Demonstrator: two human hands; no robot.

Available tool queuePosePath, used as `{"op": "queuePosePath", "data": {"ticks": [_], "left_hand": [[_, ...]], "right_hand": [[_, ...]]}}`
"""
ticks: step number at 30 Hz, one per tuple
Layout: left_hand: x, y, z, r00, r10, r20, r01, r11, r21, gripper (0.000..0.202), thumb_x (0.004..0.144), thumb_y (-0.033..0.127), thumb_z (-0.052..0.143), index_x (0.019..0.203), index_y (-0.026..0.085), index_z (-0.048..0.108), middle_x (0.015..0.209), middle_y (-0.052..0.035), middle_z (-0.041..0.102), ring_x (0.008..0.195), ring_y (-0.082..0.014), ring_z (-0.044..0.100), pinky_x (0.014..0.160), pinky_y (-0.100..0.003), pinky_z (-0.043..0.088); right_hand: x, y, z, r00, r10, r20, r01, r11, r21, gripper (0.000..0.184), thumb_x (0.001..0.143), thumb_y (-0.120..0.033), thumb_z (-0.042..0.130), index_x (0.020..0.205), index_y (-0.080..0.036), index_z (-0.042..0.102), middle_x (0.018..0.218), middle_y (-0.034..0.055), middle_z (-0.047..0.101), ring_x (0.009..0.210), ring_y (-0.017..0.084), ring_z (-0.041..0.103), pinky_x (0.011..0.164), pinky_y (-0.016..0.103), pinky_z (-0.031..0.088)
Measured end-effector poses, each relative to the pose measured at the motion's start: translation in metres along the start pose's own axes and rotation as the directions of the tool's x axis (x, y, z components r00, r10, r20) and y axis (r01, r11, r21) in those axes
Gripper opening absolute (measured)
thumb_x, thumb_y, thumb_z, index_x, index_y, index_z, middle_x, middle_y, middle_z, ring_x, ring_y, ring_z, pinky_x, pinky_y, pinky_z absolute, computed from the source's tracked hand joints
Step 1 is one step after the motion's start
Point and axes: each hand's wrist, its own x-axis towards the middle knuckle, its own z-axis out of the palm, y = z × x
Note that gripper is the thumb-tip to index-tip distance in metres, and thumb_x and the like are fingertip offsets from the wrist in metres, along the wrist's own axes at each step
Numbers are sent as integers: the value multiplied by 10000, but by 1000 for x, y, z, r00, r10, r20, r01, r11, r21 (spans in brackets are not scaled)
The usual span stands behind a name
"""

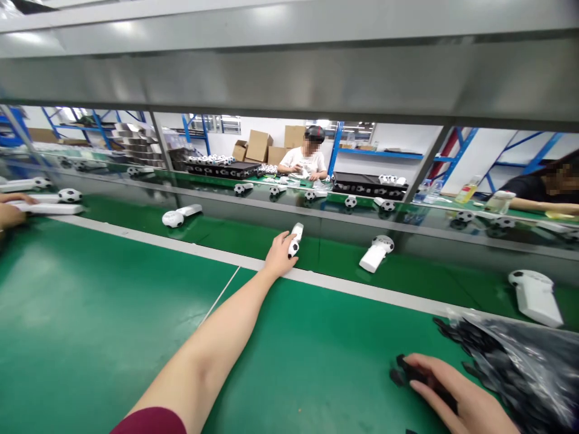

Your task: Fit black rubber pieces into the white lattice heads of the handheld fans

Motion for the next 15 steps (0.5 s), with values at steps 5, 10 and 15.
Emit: {"op": "queuePosePath", "data": {"ticks": [5, 10, 15], "left_hand": [[-1, 5, 4, 990, 52, 131, -41, 995, -88, 684, 667, 332, 651, 1283, 285, 359, 1246, -66, 459, 1104, -266, 475, 895, -383, 417], [1, 5, 5, 983, 60, 171, -36, 989, -145, 705, 671, 349, 646, 1298, 308, 326, 1264, -49, 464, 1138, -278, 452, 915, -413, 386], [2, 4, 3, 983, 45, 180, -8, 980, -199, 878, 577, 493, 701, 1324, 263, 301, 1322, -80, 398, 1217, -302, 352, 949, -409, 367]], "right_hand": [[4, -23, -10, 1000, -21, 11, 21, 1000, 14, 239, 846, -425, 473, 1004, -284, 586, 997, 8, 631, 892, 176, 615, 752, 233, 527], [3, -30, -10, 999, 24, 49, -28, 996, 81, 225, 874, -371, 453, 1046, -275, 561, 1021, 19, 604, 929, 169, 585, 797, 245, 494], [1, -31, -10, 997, 54, 54, -60, 991, 116, 232, 882, -358, 452, 1085, -279, 532, 1038, 21, 579, 949, 163, 565, 807, 239, 473]]}}
